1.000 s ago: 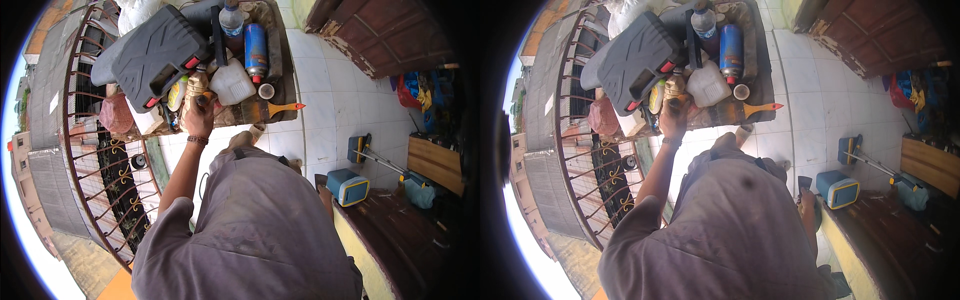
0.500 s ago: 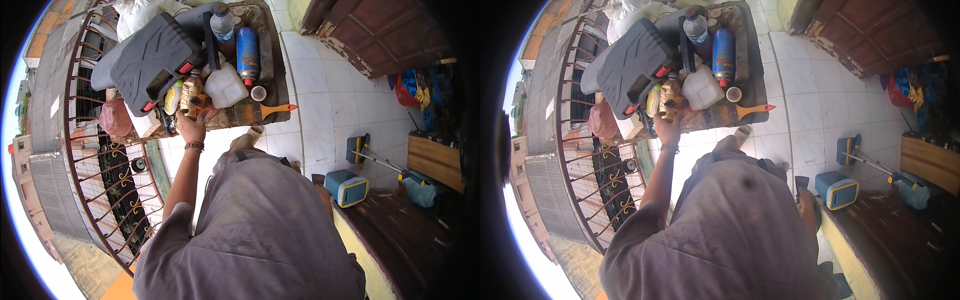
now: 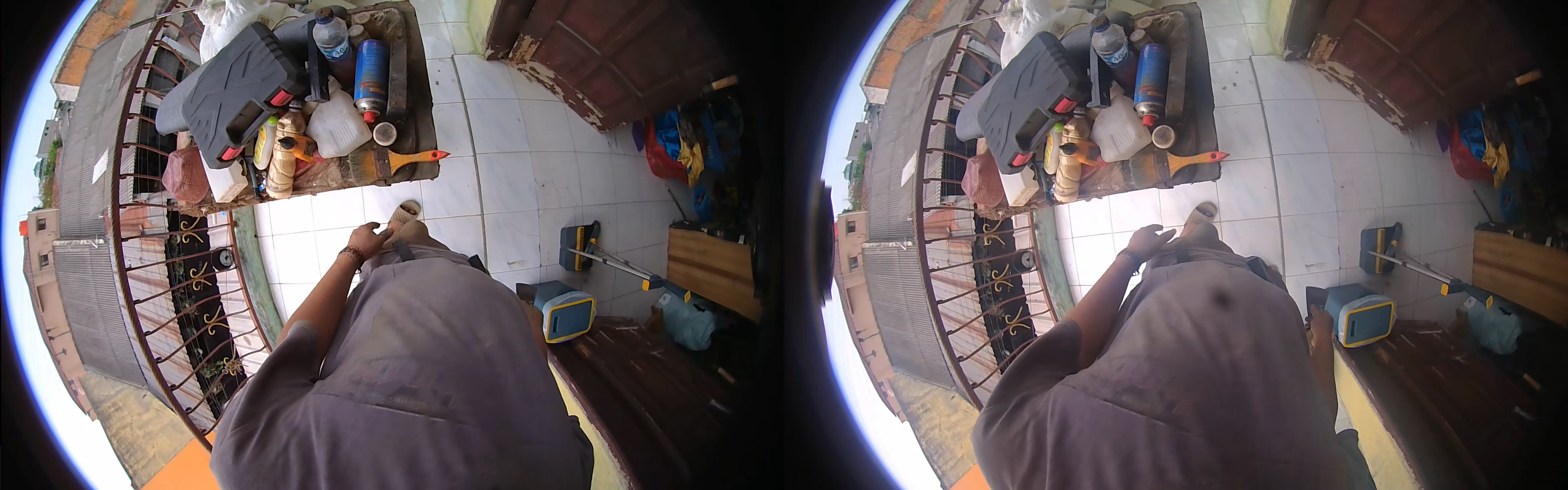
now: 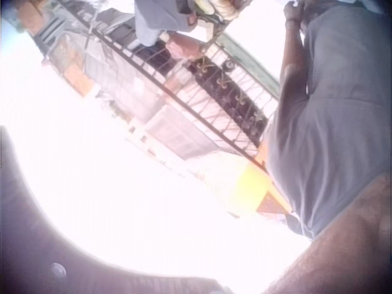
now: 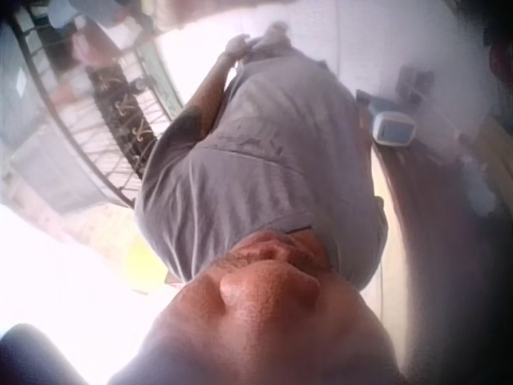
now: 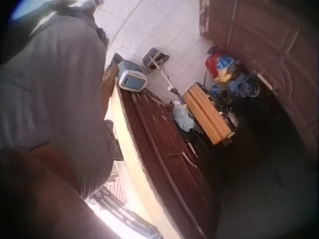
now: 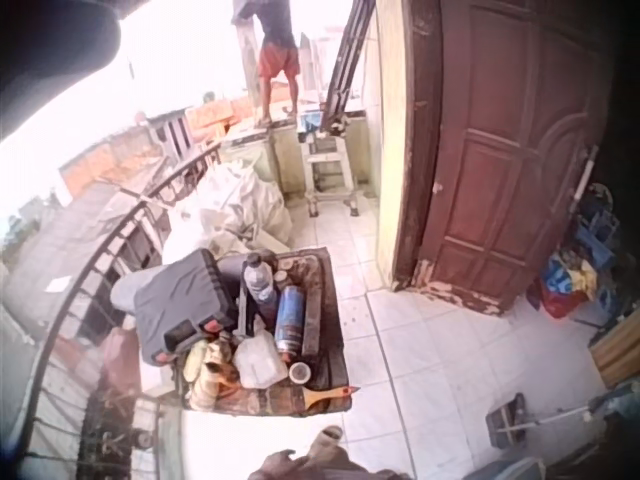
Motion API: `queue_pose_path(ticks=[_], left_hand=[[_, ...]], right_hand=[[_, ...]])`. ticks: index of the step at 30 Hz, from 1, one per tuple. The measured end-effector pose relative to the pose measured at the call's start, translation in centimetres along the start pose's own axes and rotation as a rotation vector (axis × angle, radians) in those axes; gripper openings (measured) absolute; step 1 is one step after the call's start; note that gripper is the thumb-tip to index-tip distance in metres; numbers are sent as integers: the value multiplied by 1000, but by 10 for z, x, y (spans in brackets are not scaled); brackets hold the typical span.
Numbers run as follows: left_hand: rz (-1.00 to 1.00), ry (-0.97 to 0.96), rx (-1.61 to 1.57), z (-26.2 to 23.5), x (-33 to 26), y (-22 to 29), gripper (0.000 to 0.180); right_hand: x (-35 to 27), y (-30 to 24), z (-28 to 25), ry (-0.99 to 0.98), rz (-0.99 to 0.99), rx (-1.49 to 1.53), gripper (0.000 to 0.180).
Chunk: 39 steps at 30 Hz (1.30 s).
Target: The person sweeps debris into a dustpan on a tiled balcony, empties it into a trash bag, and then moves inside to scrub a floor corner with a brush. They handle a broom, dustpan, trash bag, and brush during the cleaning process.
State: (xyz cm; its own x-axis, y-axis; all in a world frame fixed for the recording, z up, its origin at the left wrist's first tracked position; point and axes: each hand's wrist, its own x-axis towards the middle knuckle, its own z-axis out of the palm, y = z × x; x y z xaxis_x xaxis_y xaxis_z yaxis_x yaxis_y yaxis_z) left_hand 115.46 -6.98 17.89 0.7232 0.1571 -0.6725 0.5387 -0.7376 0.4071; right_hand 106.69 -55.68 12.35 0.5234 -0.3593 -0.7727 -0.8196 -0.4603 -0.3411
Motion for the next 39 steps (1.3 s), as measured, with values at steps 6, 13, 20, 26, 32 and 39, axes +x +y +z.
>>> queue_pose_path(ticks=[6,13,20,26,32,39], left_hand=[[157,-376,324,31,-35,58,51],[406,528,67,-7,-31,144,45],[602,791,698,-38,55,169,52],[715,624,683,-35,80,169,23],[684,523,602,-60,74,173,29],[881,363,386,-82,19,265,37]], right_hand=[[75,165,-13,119,-151,-185,31],[43,157,-53,-183,4,217,16],[-10,72,-102,-331,363,407,8],[-28,138,-56,-59,296,395,23],[-8,177,12,-66,349,545,24],[45,77,-26,-246,292,769,31]])
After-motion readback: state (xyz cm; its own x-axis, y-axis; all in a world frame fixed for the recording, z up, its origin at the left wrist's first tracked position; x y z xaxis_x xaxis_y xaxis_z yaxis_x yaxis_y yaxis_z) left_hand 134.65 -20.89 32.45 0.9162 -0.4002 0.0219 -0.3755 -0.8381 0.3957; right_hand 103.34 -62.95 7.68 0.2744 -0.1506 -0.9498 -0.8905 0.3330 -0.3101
